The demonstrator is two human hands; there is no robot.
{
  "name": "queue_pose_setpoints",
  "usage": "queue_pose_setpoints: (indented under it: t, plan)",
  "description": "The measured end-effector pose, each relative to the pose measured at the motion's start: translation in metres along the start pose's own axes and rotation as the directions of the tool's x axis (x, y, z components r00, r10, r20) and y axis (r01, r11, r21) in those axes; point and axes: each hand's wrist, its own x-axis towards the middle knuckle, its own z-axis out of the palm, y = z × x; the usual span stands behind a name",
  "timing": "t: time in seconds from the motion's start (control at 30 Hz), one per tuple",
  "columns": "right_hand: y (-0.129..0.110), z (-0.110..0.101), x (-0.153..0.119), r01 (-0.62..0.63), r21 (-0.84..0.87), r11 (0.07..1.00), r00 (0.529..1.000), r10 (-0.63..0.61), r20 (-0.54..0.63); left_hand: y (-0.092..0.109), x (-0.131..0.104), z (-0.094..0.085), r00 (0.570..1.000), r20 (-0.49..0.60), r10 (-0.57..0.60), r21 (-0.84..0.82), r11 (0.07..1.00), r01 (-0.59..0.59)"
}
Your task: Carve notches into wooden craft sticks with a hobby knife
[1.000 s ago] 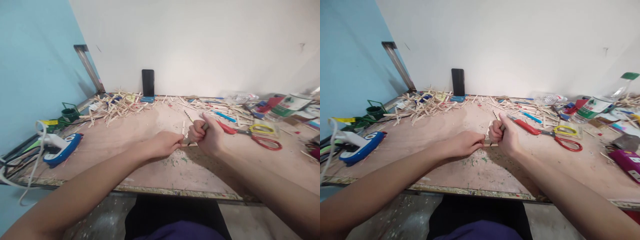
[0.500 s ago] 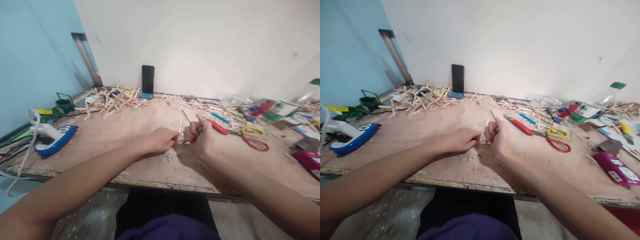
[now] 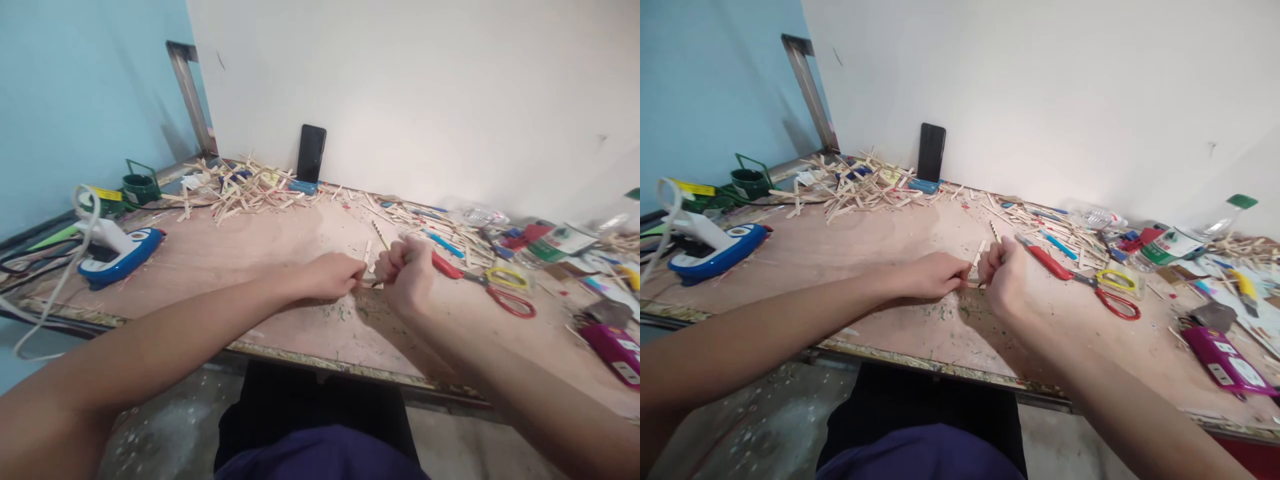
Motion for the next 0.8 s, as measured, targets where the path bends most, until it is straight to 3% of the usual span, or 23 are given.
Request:
queue_pose_setpoints:
  t: [0.53,0.8]
  plan:
    - [-0.002,-0.002,-0.002,-0.018,-0.021,1.0,0.999,0.018,0.027,0.001,0.001,0.0,1.0,-0.001,-0.001,0.016,1.0,0.001]
    - [0.01,-0.004,-0.009,0.003,-0.025,1.0,0.999,-0.002,0.05,0.0,0.0,0.0,1.0,-0.001,-0.005,0.017,1.0,0.005]
